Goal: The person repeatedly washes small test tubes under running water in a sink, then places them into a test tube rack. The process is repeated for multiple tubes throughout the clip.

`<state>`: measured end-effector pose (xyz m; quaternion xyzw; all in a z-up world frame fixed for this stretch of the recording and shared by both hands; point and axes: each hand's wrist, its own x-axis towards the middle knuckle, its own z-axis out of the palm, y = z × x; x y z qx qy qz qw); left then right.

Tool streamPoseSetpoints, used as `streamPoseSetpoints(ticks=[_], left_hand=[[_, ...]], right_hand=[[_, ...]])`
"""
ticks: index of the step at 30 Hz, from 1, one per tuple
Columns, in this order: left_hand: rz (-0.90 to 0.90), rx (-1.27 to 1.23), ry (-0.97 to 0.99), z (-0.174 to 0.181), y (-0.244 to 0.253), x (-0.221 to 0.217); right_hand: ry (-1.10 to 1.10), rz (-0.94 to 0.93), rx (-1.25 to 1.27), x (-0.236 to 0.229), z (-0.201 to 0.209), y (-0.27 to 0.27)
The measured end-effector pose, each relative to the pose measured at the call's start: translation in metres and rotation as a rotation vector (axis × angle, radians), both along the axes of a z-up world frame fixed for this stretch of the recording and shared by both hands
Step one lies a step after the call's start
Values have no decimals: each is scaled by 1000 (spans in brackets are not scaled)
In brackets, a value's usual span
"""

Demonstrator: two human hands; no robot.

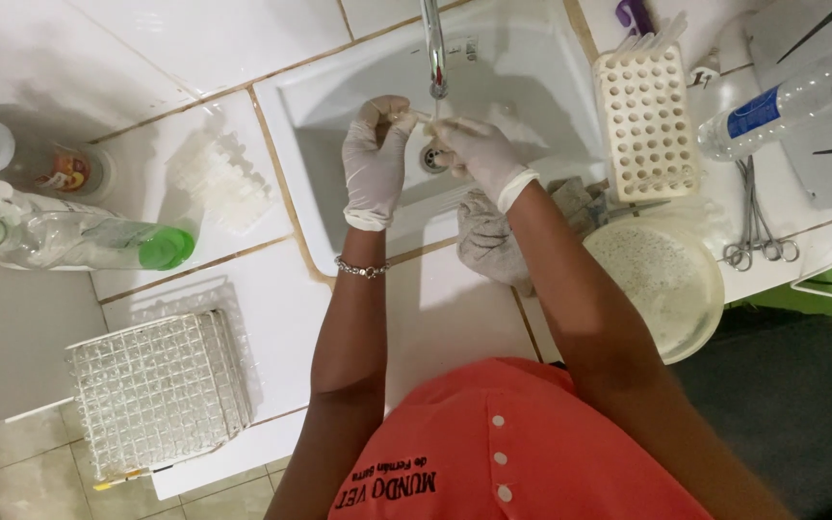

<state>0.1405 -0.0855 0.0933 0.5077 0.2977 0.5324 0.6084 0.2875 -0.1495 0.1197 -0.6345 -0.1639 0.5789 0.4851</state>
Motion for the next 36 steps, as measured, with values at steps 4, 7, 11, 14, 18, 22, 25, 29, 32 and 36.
streamPoseSetpoints(ticks=[4, 7, 11, 14, 18, 22, 25, 29, 32, 36], left_hand=[[69, 442, 528, 56, -6, -19], [92, 591, 593, 84, -9, -26], [64, 642, 560, 97, -9, -33], [30, 619, 528, 88, -4, -36], [15, 613, 566, 84, -5, -36], [15, 559, 616, 75, -5, -37], [-1, 533, 657, 70, -6, -36], [-17, 489, 747, 64, -12, -32], [-26, 443, 752, 69, -22, -25], [-66, 450, 733, 64, -30, -16]], right_hand=[[-273, 177, -148, -9, 29, -10], [-356, 213, -161, -10, 40, -16], [-557, 352, -87, -6, 40, -18], [-495, 343, -109, -7, 48, -24], [-543, 391, -85, -6, 51, -28], [-738, 444, -36, -7, 53, -32], [-828, 437, 26, -9, 54, -34], [-958, 361, 148, -18, 59, -36], [-1100, 231, 339, -21, 10, -31], [-1074, 85, 371, -26, 0, -36]])
